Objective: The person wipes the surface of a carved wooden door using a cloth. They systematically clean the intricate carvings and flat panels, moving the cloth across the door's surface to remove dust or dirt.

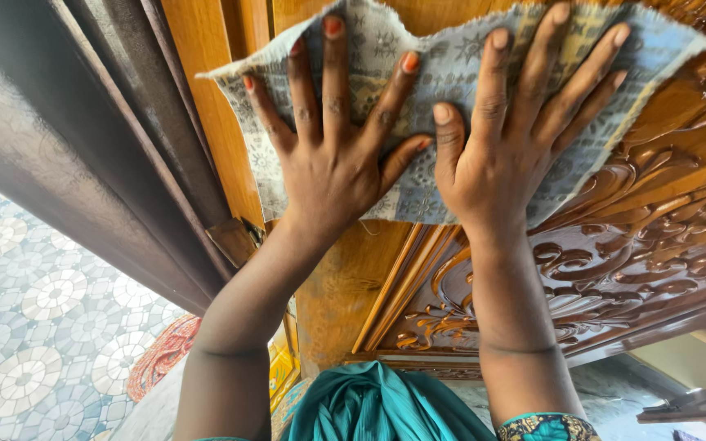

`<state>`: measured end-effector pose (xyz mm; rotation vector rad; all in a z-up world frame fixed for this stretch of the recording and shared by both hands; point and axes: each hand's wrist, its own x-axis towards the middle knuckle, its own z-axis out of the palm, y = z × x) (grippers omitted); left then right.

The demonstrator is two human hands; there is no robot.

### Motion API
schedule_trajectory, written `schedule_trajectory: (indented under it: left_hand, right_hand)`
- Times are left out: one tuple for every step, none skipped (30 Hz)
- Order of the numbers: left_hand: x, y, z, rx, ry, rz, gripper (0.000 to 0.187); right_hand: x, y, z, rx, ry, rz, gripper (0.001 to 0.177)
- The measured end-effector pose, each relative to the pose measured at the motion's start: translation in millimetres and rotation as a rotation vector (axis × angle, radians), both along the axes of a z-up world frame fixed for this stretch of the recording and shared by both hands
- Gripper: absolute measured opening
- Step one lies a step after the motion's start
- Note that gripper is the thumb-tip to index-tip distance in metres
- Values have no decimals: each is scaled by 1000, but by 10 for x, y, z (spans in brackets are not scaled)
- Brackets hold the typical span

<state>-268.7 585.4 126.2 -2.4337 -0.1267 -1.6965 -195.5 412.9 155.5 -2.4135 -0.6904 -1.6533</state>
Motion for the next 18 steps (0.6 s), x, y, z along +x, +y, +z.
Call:
schedule_trajectory:
  left_hand:
    - [16, 12, -48, 12, -17, -2, 67]
    - [29, 20, -106, 23, -34, -4, 67]
    - [34, 27, -175, 34, -50, -5, 68]
    - [37, 36, -252, 28, -25, -9, 67]
    - [36, 33, -343, 18, 1, -15, 67]
    - [37, 31, -439, 7, 26, -21, 66]
    - [39, 22, -541, 19, 24, -10, 66]
    - [39, 14, -646, 31, 22, 2, 65]
    - [40, 9, -749, 43, 17, 16, 65]
    - [37, 12, -856, 41, 28, -15, 64]
    - [35, 27, -962, 42, 38, -45, 63]
    - [34, 31, -1076, 42, 48, -76, 63]
    - [38, 26, -1201, 36, 41, -92, 62]
    - [39, 17, -1335, 29, 34, -108, 62]
    - [42, 12, -1474, 24, 27, -122, 62]
    - [43, 10, -1618, 26, 24, -111, 61]
    - [44, 12, -1766, 29, 20, -101, 60]
    - [43, 13, -1918, 32, 17, -91, 58]
  right_hand:
    - [-1, 11, -44, -14, 34, -65, 64]
    - [-10, 6, -108, -2, 17, 11, 63]
    - [-27, -1, -192, 10, 2, 88, 62]
    - [-17, 16, -273, 21, -12, 140, 61]
    - [-9, 19, -365, 28, -24, 190, 60]
    - [14, 44, -459, 36, -36, 214, 60]
    - [25, 46, -559, 35, -31, 228, 60]
    - [32, 48, -664, 34, -26, 243, 59]
    - [27, 38, -772, 27, -8, 249, 58]
    - [20, 22, -881, 21, 10, 254, 58]
    - [21, 16, -991, 9, 13, 251, 59]
    - [24, 11, -1108, -3, 15, 247, 60]
    - [29, 9, -1236, -13, 16, 245, 60]
    - [33, 3, -1372, -24, 10, 236, 62]
    - [40, 1, -1512, -33, 3, 228, 63]
    - [50, -1, -1655, -42, -4, 220, 64]
    - [63, -1, -1802, -44, -15, 224, 66]
    - [77, 3, -1951, -45, -25, 228, 68]
